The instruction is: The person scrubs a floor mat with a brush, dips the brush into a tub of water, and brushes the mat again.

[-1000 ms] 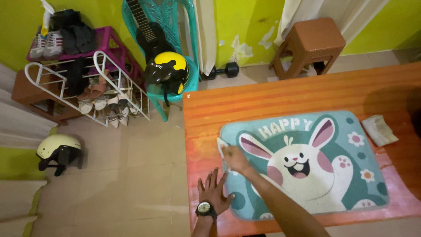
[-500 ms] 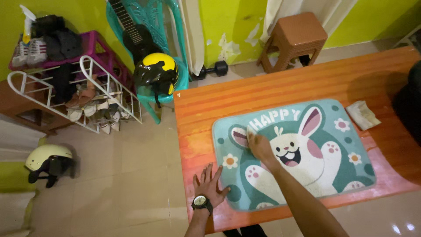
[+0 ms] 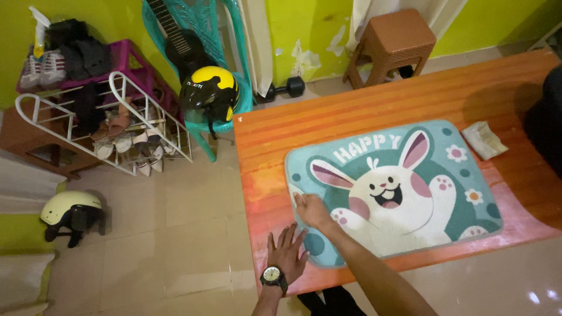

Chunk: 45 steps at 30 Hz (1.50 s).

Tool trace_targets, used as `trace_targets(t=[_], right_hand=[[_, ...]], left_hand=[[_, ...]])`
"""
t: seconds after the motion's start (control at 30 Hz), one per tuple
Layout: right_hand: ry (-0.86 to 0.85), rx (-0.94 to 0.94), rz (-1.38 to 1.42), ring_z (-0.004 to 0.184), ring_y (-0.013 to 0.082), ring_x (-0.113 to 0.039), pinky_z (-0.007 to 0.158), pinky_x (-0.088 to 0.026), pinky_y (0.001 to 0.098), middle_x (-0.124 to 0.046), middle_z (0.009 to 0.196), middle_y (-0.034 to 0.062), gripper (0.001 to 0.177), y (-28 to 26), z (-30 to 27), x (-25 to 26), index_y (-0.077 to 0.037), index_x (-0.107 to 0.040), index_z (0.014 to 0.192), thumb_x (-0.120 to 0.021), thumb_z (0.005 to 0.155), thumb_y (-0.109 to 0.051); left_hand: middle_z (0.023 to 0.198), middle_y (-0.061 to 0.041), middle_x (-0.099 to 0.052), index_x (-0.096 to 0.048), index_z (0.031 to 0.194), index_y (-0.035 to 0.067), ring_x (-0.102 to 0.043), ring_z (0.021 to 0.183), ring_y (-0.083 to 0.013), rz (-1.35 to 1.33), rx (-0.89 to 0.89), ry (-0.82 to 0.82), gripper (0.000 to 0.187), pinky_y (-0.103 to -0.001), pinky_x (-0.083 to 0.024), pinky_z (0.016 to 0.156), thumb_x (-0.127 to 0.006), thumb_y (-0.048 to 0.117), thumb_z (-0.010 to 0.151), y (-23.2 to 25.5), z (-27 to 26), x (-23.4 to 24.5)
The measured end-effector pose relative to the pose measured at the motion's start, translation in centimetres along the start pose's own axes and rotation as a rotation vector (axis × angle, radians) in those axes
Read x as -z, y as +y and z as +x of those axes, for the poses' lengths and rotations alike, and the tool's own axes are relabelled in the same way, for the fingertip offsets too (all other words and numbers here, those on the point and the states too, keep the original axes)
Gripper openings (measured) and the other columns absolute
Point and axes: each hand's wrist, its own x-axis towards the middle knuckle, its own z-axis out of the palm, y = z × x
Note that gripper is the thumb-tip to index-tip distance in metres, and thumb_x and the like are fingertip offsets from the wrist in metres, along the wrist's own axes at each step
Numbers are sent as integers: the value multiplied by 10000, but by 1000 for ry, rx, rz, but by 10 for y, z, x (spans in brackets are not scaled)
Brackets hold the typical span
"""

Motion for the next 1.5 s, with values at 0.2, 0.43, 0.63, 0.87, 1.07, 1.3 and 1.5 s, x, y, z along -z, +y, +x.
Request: trace_targets(t=[0.2,0.43,0.63,0.87,1.07,1.3,1.5], right_hand=[[30,-56,-127,663,457,-701,688,-553,539,-704,719,291,623,70,20,38,43,-714,732,-439,1040,-424],[105,-219,-85,665,454,-733,707,-588,506,-686,732,297,588,77,6,63,43,-704,785,-430,1042,-409],[121,-54,89,745,492,-705,665,-490,556,-708,761,291,443,27,-41,12,19,-761,873,-553,930,-368],[15,-85,66,749,489,-700,705,-536,543,-647,739,337,540,17,-53,4,50,-720,817,-492,1001,-404],[74,-152,-65,744,479,-703,735,-540,539,-682,738,309,616,70,-38,39,35,-737,763,-450,997,-458],[150,-25,-238,736,481,-678,774,-533,549,-674,735,317,618,116,-39,62,24,-712,688,-410,1055,-371],[70,4,76,701,472,-685,680,-532,544,-659,743,322,480,57,-87,-7,53,-695,784,-534,992,-348]], left_hand=[[1638,-94,-282,-407,1520,246,-271,1495,-324,14,30,-17,656,-680,-88,1181,-621,416,923,1,0,3],[1632,-112,-270,-392,1533,229,-265,1488,-335,33,6,24,670,-688,-81,1172,-603,425,928,-1,-1,-7],[1629,-126,-297,-414,1533,220,-298,1470,-361,46,-37,56,628,-693,-122,1164,-592,336,942,0,-10,-10],[1619,-119,-304,-425,1507,152,-324,1444,-364,4,-122,18,634,-703,-130,1154,-631,330,934,6,-44,-15],[1638,-79,-291,-420,1506,189,-306,1485,-303,19,-40,-29,621,-674,-134,1182,-616,327,933,11,-43,-12],[1655,-96,-251,-358,1544,179,-242,1518,-307,20,-28,-15,705,-670,-80,1195,-627,350,916,13,-46,-18],[1661,-120,-217,-347,1550,146,-201,1521,-336,9,-6,-34,715,-683,-56,1182,-630,354,927,19,-50,-19]])
